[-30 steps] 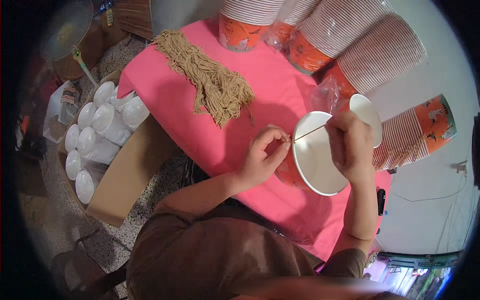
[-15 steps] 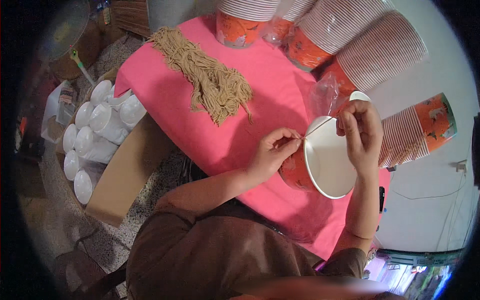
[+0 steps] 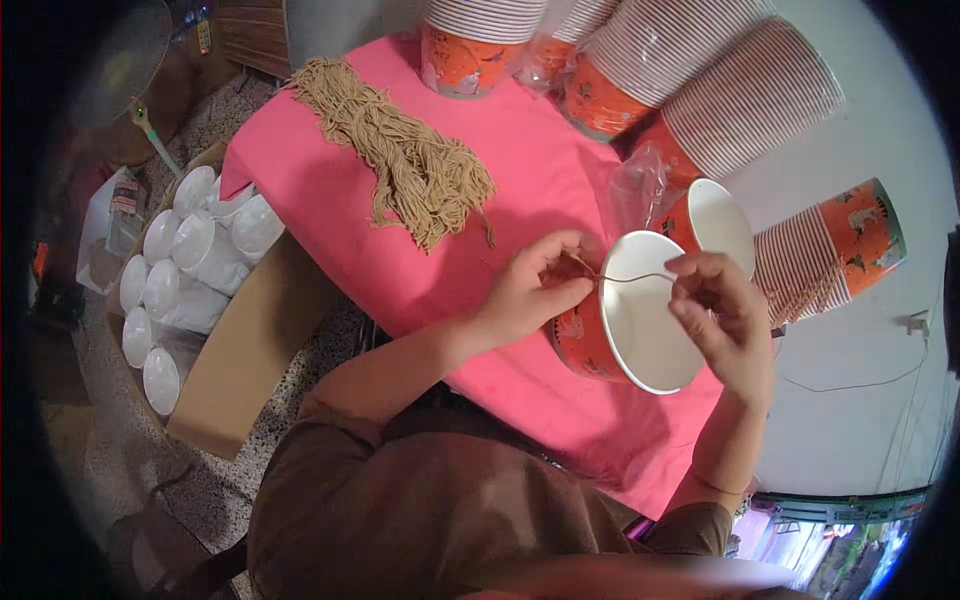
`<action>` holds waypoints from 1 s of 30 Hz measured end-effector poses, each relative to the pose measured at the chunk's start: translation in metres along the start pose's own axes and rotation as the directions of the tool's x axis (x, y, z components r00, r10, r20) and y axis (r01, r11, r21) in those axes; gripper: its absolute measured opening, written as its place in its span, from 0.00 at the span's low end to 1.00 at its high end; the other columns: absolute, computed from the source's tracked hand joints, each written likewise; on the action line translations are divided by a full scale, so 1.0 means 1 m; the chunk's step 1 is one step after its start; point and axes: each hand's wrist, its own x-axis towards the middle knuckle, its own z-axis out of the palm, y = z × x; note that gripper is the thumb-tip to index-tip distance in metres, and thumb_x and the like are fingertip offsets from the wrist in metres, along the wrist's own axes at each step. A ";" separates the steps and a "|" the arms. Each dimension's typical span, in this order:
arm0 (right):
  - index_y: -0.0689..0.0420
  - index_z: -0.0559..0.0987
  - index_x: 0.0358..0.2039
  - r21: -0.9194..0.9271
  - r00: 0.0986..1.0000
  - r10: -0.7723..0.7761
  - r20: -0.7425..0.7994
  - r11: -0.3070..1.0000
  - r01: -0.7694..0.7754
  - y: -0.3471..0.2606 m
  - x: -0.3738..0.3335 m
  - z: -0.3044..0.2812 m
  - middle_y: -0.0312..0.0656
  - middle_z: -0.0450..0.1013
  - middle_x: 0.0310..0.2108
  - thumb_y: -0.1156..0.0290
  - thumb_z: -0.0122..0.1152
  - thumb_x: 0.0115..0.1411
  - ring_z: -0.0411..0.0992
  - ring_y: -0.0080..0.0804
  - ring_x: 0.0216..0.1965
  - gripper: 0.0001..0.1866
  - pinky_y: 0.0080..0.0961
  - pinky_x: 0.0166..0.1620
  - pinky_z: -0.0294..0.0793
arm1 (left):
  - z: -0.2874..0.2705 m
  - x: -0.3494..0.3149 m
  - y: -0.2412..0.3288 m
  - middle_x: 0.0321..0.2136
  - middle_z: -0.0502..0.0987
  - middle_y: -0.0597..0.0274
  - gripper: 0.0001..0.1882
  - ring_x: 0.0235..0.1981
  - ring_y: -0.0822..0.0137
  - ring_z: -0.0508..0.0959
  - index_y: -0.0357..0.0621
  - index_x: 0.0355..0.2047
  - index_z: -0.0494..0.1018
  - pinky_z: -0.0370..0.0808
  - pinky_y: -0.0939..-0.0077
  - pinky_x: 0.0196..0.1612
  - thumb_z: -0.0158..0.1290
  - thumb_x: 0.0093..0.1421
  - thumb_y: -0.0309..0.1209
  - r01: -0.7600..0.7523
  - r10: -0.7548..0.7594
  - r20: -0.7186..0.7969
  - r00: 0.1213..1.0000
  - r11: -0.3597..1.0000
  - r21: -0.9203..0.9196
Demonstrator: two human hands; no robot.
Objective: Attaching thin brown strings to paper cups for packaging or hanging.
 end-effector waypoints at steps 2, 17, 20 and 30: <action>0.62 0.74 0.41 -0.067 0.998 -0.035 0.058 0.997 0.039 -0.004 -0.011 -0.001 0.32 0.68 0.25 0.82 0.60 0.55 0.66 0.15 0.25 0.13 0.14 0.27 0.64 | 0.001 0.000 0.004 0.39 0.73 0.68 0.16 0.41 0.76 0.73 0.40 0.48 0.68 0.70 0.81 0.44 0.52 0.59 0.22 0.004 -0.003 0.029 1.000 1.000 -0.019; 0.57 0.74 0.37 -0.677 0.891 -0.433 0.135 0.616 0.402 0.037 -0.047 0.024 0.37 0.67 0.21 0.71 0.70 0.43 0.69 0.34 0.22 0.20 0.31 0.23 0.66 | 0.017 -0.002 0.006 0.27 0.75 0.66 0.05 0.30 0.77 0.75 0.38 0.32 0.73 0.73 0.81 0.35 0.56 0.54 0.22 -0.013 0.028 -0.041 0.999 0.946 0.325; 0.55 0.74 0.36 -0.728 0.800 -0.582 0.145 0.485 0.485 0.053 -0.055 0.014 0.34 0.66 0.20 0.73 0.70 0.43 0.67 0.30 0.21 0.18 0.27 0.21 0.64 | 0.003 -0.001 0.010 0.36 0.74 0.62 0.07 0.36 0.74 0.72 0.39 0.34 0.72 0.70 0.80 0.39 0.53 0.55 0.19 -0.116 0.091 0.089 0.992 0.938 0.326; 0.54 0.74 0.38 -0.857 0.765 -0.628 0.145 0.306 0.413 0.080 -0.109 0.016 0.34 0.69 0.25 0.74 0.64 0.46 0.69 0.28 0.26 0.17 0.24 0.28 0.68 | -0.008 0.047 0.028 0.45 0.72 0.56 0.10 0.47 0.55 0.73 0.40 0.37 0.71 0.71 0.67 0.49 0.51 0.54 0.19 -0.512 0.132 0.548 0.826 0.581 0.633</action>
